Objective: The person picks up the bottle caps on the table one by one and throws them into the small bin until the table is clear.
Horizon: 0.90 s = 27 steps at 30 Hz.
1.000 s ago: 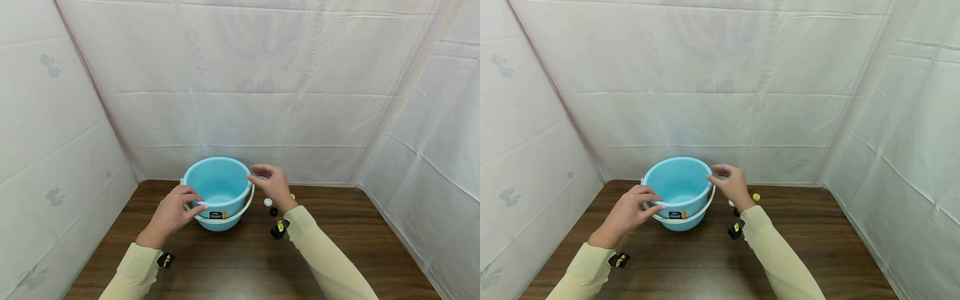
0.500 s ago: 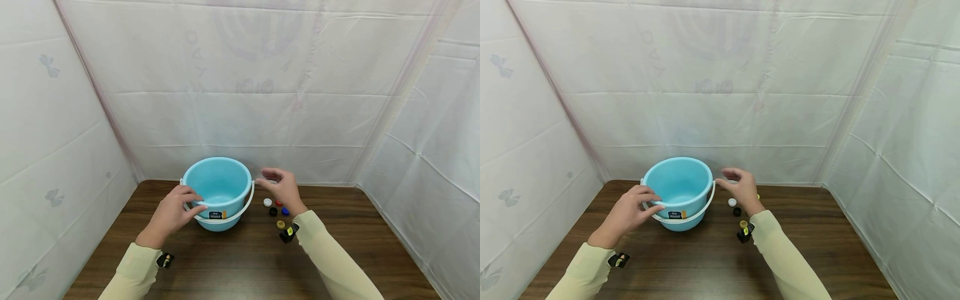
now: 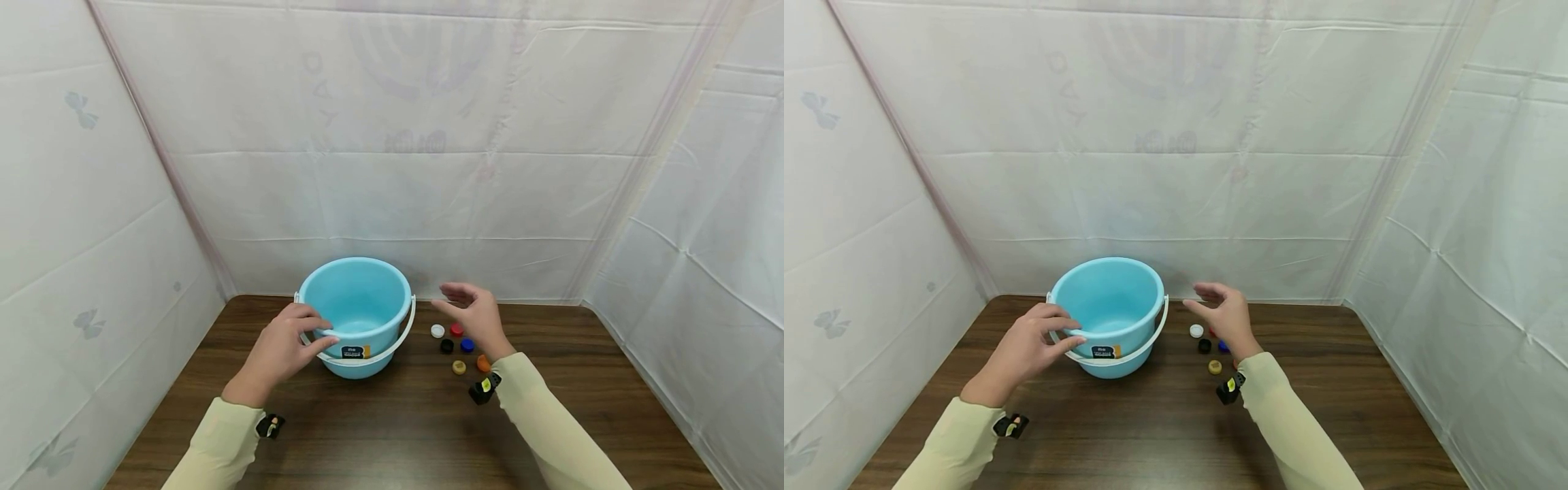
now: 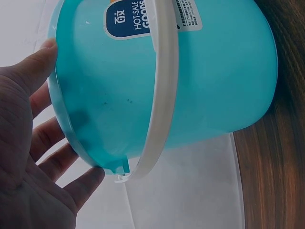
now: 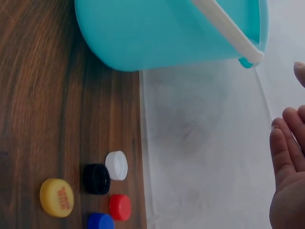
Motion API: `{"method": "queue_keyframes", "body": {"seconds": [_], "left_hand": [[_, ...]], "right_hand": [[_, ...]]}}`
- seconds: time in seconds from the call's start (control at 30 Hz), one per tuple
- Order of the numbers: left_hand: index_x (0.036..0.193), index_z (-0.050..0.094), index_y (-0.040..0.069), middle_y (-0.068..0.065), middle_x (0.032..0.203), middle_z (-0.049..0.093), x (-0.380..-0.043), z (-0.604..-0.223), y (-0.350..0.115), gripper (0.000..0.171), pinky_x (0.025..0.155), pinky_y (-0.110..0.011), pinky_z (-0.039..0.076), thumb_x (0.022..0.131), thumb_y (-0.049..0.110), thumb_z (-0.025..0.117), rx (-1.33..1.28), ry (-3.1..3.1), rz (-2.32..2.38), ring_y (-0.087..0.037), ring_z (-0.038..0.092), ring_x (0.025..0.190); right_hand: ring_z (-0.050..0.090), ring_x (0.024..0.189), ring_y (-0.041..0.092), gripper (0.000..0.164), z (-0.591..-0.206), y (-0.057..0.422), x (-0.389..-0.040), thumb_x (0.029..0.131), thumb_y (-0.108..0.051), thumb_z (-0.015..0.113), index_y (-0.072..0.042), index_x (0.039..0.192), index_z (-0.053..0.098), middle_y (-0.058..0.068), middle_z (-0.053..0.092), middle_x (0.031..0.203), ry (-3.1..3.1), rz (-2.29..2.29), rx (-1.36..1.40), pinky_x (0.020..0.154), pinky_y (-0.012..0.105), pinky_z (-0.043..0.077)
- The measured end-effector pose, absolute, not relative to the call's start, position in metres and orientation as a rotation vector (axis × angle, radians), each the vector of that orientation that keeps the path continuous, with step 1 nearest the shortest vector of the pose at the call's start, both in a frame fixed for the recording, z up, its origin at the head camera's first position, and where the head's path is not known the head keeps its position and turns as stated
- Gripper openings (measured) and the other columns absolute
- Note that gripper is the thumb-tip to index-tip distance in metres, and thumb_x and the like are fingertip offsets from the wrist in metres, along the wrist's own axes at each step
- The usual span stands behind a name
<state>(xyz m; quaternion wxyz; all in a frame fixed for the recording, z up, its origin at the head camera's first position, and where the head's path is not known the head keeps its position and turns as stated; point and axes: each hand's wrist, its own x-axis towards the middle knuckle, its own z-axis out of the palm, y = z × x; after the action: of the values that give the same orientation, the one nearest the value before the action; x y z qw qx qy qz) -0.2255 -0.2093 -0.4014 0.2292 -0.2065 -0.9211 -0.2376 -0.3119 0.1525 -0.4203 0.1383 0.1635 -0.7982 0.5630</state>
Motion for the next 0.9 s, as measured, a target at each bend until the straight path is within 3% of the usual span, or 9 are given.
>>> {"method": "queue_keyframes", "body": {"seconds": [0.23, 0.4, 0.73, 0.9], "left_hand": [[0.095, 0.082, 0.016, 0.002, 0.1, 0.069, -0.225, -0.401, -0.209, 0.026, 0.081, -0.042, 0.06, 0.082, 0.038, 0.087, -0.566, -2.54, -0.656, -0.019, 0.059, 0.103], [0.096, 0.082, 0.016, 0.002, 0.1, 0.07, -0.226, -0.401, -0.209, 0.026, 0.081, -0.042, 0.06, 0.082, 0.038, 0.087, -0.564, -2.538, -0.649, -0.019, 0.06, 0.103], [0.095, 0.082, 0.017, 0.003, 0.099, 0.069, -0.226, -0.402, -0.209, 0.024, 0.079, -0.04, 0.059, 0.082, 0.037, 0.087, -0.568, -2.54, -0.646, -0.018, 0.059, 0.1], [0.094, 0.082, 0.017, 0.003, 0.098, 0.069, -0.227, -0.402, -0.209, 0.023, 0.079, -0.041, 0.06, 0.081, 0.035, 0.088, -0.568, -2.532, -0.647, -0.018, 0.06, 0.1]], "right_hand": [[0.071, 0.114, 0.027, 0.044, -0.428, 0.163, -0.31, 0.084, -0.036, 0.086, -0.014, 0.12, 0.075, 0.006, 0.074, 0.123, -2.337, 1.648, 0.435, 0.093, 0.027, 0.058], [0.069, 0.116, 0.035, 0.043, -0.435, 0.169, -0.31, 0.084, -0.036, 0.086, -0.013, 0.119, 0.075, 0.007, 0.074, 0.123, -2.34, 1.631, 0.424, 0.097, 0.038, 0.058], [0.069, 0.114, 0.026, 0.043, -0.449, 0.179, -0.309, 0.082, -0.041, 0.087, -0.016, 0.116, 0.076, 0.006, 0.075, 0.121, -2.398, 1.548, 0.352, 0.102, 0.055, 0.052], [0.069, 0.117, 0.027, 0.045, -0.455, 0.184, -0.308, 0.084, -0.039, 0.086, -0.013, 0.119, 0.076, 0.011, 0.073, 0.125, -2.397, 1.549, 0.371, 0.103, 0.048, 0.054]]}}
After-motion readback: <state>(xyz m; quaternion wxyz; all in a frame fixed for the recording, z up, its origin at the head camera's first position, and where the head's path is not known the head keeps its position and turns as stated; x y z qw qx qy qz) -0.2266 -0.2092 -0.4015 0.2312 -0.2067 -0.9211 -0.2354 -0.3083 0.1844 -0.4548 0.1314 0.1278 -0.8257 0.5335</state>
